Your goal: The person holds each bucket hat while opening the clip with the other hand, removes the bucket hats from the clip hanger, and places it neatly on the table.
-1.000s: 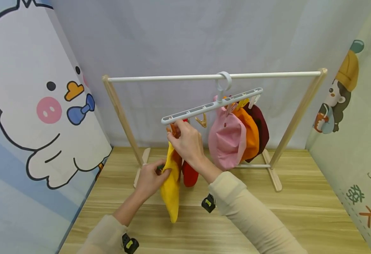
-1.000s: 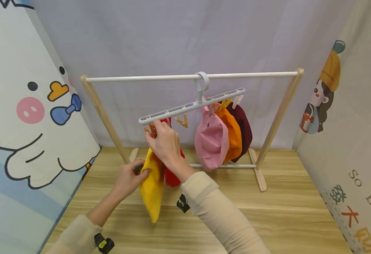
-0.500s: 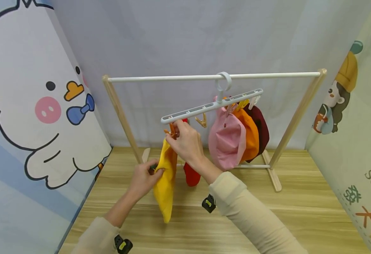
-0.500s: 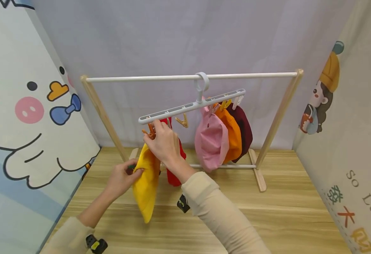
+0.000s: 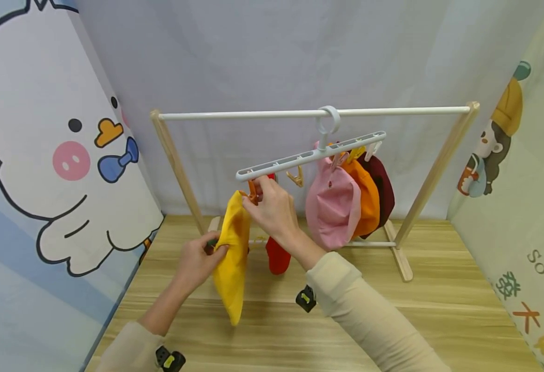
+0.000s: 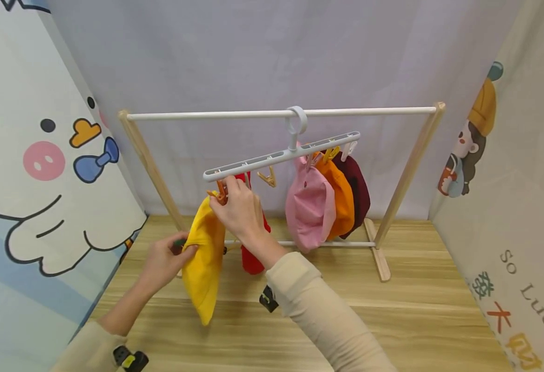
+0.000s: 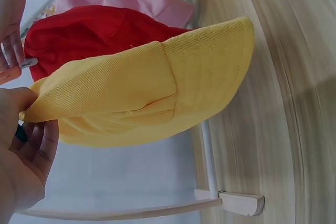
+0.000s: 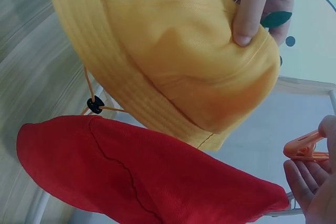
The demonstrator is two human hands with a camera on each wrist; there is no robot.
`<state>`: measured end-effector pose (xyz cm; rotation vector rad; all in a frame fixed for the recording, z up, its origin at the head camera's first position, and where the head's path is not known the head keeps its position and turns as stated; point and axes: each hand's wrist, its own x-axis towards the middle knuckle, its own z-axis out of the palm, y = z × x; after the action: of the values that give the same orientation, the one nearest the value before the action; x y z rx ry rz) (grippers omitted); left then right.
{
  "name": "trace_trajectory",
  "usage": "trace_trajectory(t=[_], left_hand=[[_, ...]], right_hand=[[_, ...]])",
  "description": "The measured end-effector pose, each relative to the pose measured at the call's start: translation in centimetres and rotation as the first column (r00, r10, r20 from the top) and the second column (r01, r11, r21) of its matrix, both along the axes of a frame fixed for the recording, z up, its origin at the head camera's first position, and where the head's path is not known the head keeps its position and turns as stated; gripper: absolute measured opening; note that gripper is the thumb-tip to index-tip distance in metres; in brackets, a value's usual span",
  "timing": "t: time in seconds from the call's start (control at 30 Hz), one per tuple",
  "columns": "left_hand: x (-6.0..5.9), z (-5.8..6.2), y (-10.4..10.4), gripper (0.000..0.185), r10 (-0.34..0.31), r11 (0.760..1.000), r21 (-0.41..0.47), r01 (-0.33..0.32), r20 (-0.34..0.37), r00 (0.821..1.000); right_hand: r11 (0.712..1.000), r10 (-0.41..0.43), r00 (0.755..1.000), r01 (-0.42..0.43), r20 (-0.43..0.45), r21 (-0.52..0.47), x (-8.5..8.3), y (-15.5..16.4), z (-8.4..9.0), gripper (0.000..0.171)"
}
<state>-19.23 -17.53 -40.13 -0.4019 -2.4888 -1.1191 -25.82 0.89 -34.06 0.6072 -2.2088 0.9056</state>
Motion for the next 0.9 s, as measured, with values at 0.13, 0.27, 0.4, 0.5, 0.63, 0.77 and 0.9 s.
trace_trajectory(t=[0.13, 0.27, 0.4, 0.5, 0.63, 0.77, 0.9], left_hand=[[0.1, 0.4, -0.5, 0.015, 0.013, 1.0, -0.001, -0.013, -0.002, 1.0], [0.2, 0.7, -1.1, 0.017, 0.023, 1.0, 0.005, -0.023, 0.015, 1.0], [0.3, 0.8, -1.9, 0.018, 0.037, 0.999, 0.005, -0.037, 0.033, 0.999], [0.5, 0.9, -2.5, 0.017, 0.051, 0.999, -0.012, -0.051, 0.033, 0.998], [0.9, 1.1, -3.2, 0.018, 0.073, 0.997, -0.036, -0.072, 0.036, 0.997], [1.2, 1.3, -3.9, 0.018, 0.076, 0.997, -0.037, -0.074, 0.063, 0.995], [1.5, 1.2, -4.6, 0.018, 0.115, 0.99, -0.084, -0.111, 0.048, 0.992]], right_hand=[[1.0, 0.006, 1.0, -0.006, 0.006, -0.002, -0.1, 0.0, 0.0, 0.021], [1.0, 0.003, 1.0, -0.003, 0.009, 0.0, -0.2, 0.0, -0.1, 0.021], [1.0, 0.0, 1.0, 0.0, 0.013, 0.001, -0.2, 0.0, -0.2, 0.021], [1.0, -0.001, 1.0, 0.001, 0.013, 0.001, -0.1, 0.0, -0.2, 0.021], [1.0, -0.002, 1.0, 0.002, 0.017, -0.003, -0.2, 0.0, -0.3, 0.021], [1.0, 0.001, 1.0, -0.001, 0.016, -0.006, -0.2, 0.0, -0.3, 0.02], [1.0, 0.007, 1.0, -0.007, 0.005, -0.01, -0.3, 0.0, -0.3, 0.02]])
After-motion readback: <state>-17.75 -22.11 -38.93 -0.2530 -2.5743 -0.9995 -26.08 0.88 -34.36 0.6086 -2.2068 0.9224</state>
